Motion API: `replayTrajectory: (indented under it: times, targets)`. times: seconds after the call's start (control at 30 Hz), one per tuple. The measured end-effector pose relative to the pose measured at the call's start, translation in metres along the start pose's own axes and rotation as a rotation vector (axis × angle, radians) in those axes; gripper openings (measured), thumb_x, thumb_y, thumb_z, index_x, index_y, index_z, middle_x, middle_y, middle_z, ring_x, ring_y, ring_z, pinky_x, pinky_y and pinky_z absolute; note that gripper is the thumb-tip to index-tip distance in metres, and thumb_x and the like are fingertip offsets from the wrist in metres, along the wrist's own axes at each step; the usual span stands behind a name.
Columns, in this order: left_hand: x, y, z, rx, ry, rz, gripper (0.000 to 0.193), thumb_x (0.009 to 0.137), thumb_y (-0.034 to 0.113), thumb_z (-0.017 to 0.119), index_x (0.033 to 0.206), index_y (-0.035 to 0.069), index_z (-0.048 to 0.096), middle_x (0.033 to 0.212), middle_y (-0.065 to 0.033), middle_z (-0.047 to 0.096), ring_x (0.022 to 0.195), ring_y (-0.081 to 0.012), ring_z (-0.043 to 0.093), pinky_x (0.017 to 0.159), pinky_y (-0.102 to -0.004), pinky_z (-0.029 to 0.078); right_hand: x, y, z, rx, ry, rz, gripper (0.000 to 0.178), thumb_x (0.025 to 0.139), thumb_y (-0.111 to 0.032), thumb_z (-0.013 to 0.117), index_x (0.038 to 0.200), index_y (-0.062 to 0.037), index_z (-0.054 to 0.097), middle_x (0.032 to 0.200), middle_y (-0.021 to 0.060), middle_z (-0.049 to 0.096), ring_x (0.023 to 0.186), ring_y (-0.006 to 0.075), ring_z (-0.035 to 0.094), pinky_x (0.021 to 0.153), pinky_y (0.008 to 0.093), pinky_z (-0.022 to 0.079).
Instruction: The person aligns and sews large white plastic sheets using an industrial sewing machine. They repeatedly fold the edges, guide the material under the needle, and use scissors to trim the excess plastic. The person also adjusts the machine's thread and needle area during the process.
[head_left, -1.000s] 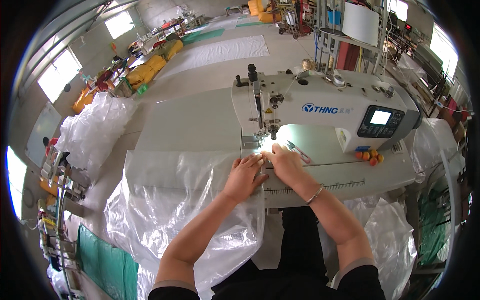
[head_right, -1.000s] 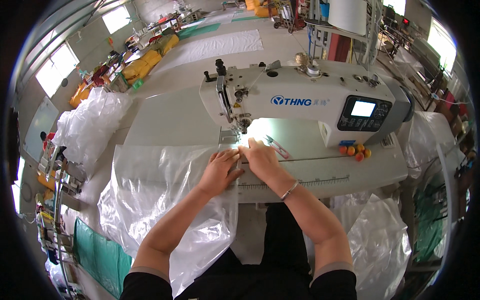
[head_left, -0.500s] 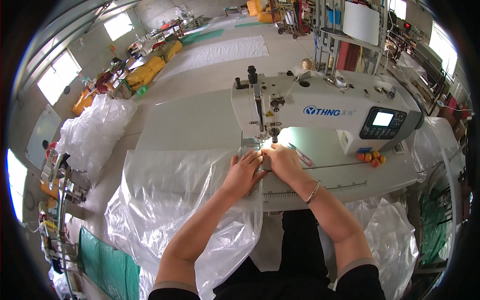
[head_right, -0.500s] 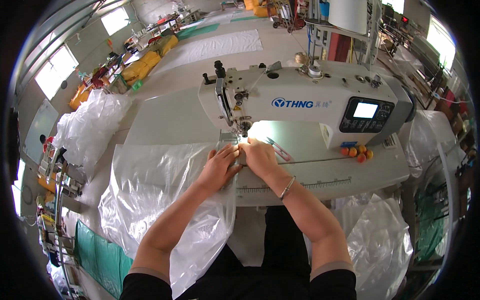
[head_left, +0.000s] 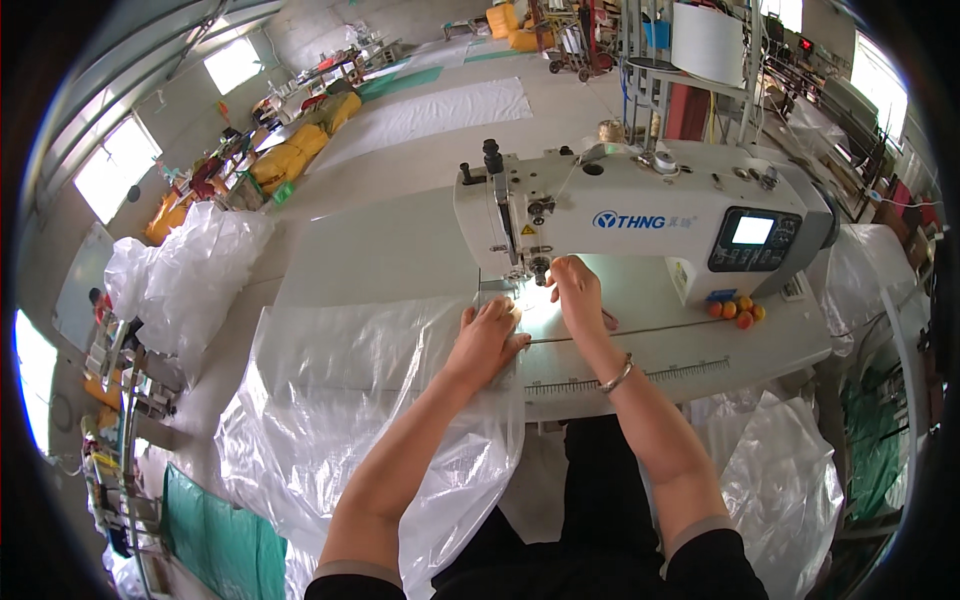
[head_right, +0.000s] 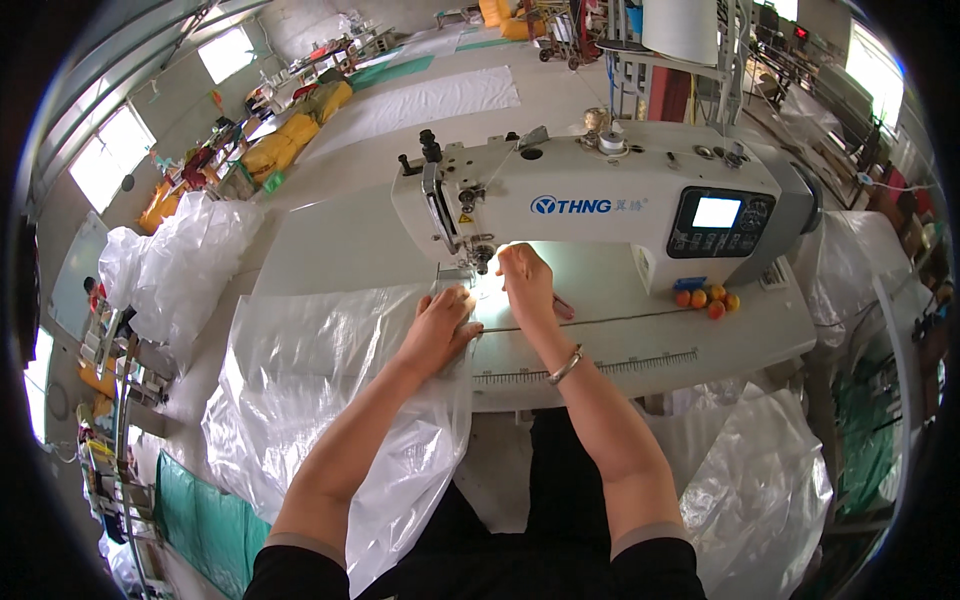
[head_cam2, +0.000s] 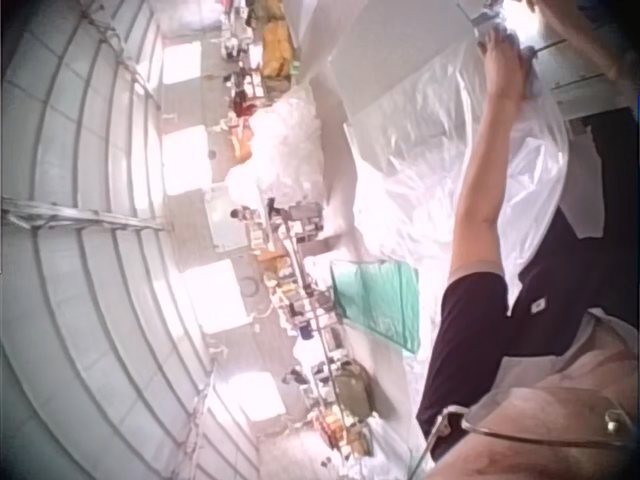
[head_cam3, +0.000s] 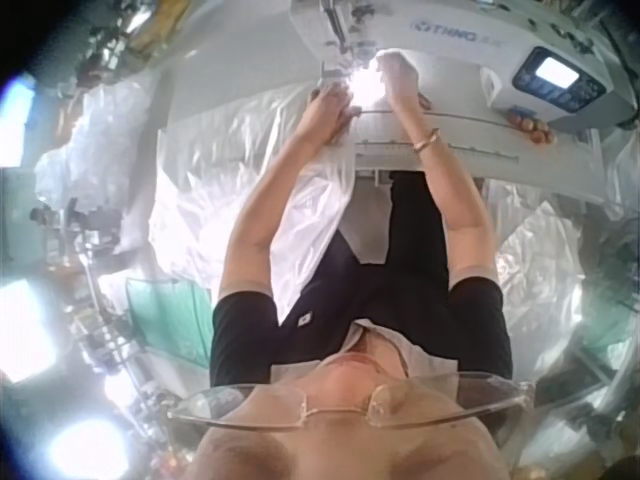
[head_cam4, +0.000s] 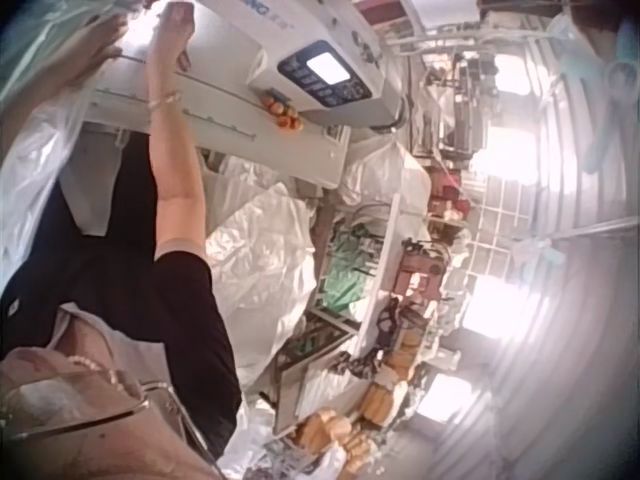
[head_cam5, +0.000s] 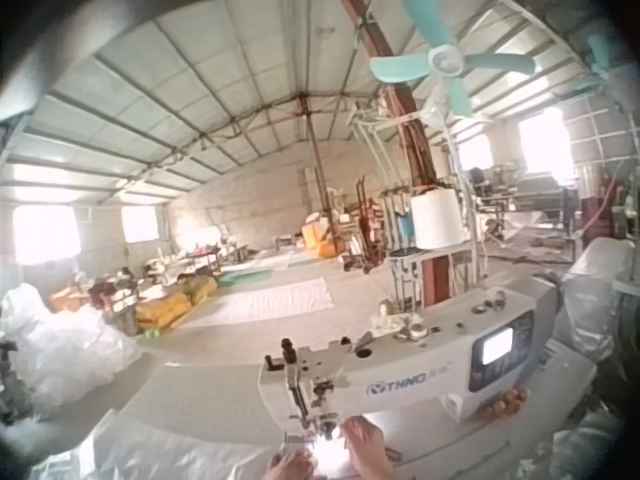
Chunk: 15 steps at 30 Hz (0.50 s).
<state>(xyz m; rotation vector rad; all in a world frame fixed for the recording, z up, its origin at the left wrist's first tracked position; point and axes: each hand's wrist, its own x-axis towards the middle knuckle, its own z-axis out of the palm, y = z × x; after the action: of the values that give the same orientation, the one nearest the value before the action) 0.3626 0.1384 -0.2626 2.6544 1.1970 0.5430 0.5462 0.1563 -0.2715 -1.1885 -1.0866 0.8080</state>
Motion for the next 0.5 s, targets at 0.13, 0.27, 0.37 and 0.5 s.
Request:
replayTrajectory:
  times: [0.13, 0.27, 0.37, 0.5]
  targets:
    - [0.005, -0.005, 0.006, 0.006, 0.039, 0.025, 0.039, 0.090, 0.028, 0.063, 0.119, 0.003, 0.060, 0.125, -0.0137, 0.053, 0.120, -0.0296, 0.050, 0.100, -0.0443, 0.035, 0.003, 0.002, 0.012, 0.078, 0.089, -0.131, 0.023, 0.097, -0.022, 0.055, 0.088, -0.0015, 0.056, 0.061, 0.0035, 0.056, 0.052, 0.0085, 0.050, 0.050, 0.0277, 0.041]
    - [0.005, -0.004, 0.006, 0.010, 0.033, 0.023, 0.036, 0.090, 0.028, 0.061, 0.118, 0.004, 0.061, 0.126, -0.0144, 0.053, 0.121, -0.0296, 0.049, 0.101, -0.0445, 0.035, 0.007, 0.010, 0.013, -0.068, 0.113, -0.126, 0.019, 0.097, -0.018, 0.054, 0.086, -0.0017, 0.054, 0.059, 0.0074, 0.057, 0.050, 0.0151, 0.053, 0.051, 0.0320, 0.042]
    - [0.005, -0.003, 0.010, 0.032, 0.058, 0.013, 0.034, 0.092, 0.026, 0.060, 0.118, 0.004, 0.061, 0.127, -0.0150, 0.052, 0.122, -0.0301, 0.048, 0.102, -0.0448, 0.035, 0.009, 0.014, 0.014, -0.090, 0.133, -0.160, 0.018, 0.096, -0.016, 0.054, 0.085, -0.0020, 0.054, 0.059, 0.0104, 0.058, 0.051, 0.0210, 0.055, 0.052, 0.0348, 0.043]
    - [0.000, 0.001, 0.010, 0.035, 0.032, -0.011, 0.034, 0.093, 0.024, 0.058, 0.121, 0.004, 0.061, 0.128, -0.0154, 0.052, 0.123, -0.0305, 0.047, 0.104, -0.0454, 0.033, 0.010, 0.016, 0.013, -0.147, 0.132, -0.178, 0.018, 0.095, -0.017, 0.054, 0.084, -0.0030, 0.055, 0.059, 0.0112, 0.058, 0.052, 0.0249, 0.057, 0.053, 0.0368, 0.044]
